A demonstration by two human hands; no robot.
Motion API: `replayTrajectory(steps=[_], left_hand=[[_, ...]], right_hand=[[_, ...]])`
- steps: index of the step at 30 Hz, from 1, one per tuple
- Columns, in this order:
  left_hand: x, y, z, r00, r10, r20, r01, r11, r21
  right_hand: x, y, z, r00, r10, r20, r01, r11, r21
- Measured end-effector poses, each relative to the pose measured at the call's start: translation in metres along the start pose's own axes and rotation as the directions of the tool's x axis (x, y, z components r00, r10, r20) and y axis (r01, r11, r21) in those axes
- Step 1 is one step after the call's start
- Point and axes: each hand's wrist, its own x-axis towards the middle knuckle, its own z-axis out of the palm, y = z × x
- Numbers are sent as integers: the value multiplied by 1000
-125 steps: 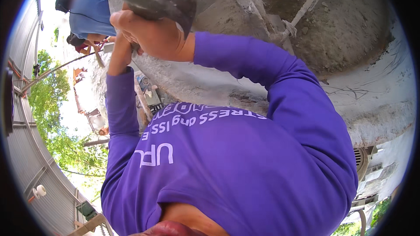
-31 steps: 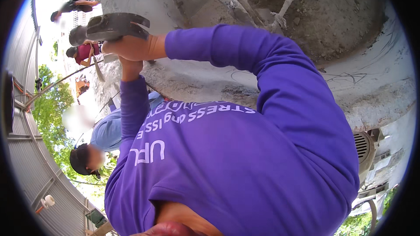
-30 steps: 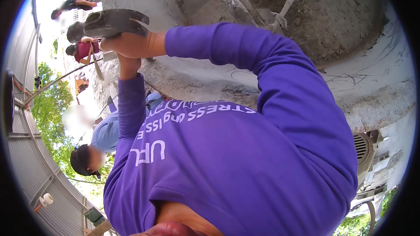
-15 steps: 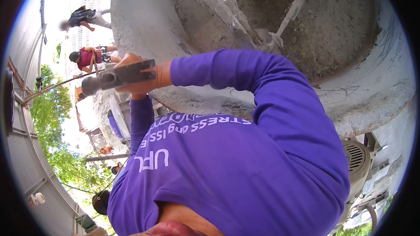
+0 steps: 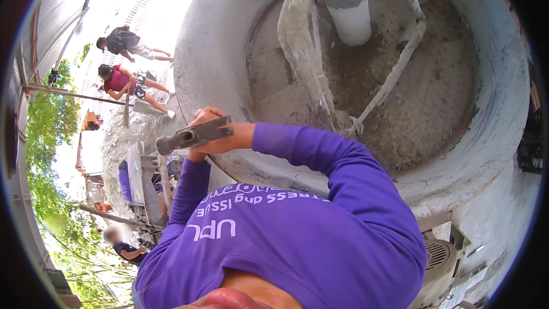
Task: Removing hardened concrete from the rim of a cement mixer using a hammer.
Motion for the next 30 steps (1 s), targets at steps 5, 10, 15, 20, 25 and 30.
replayTrajectory(steps=[5, 10, 15, 20, 25, 30], left_hand=[[-6, -15, -13, 936, -268, -230, 272, 962, -14], [-16, -27, -11, 840, -321, -436, 272, 947, -173], [-9, -14, -12, 879, -402, -255, 383, 915, -124], [-11, -18, -11, 944, -299, -137, 301, 954, -9], [-11, -20, -4, 966, -236, -108, 248, 961, 120], [-9, -22, -10, 924, -347, 159, 298, 916, 267]], right_hand=[[8, -48, -57, 959, 281, 45, -283, 928, 242], [-7, -41, -66, 815, 569, -113, -459, 752, 474], [19, -74, -84, 702, 709, -69, -578, 623, 527], [17, -137, -109, 589, 787, -183, -751, 617, 234], [13, -235, -109, 738, 550, -391, -646, 743, -175], [21, -330, -79, 908, 213, -361, -308, 923, -231]])
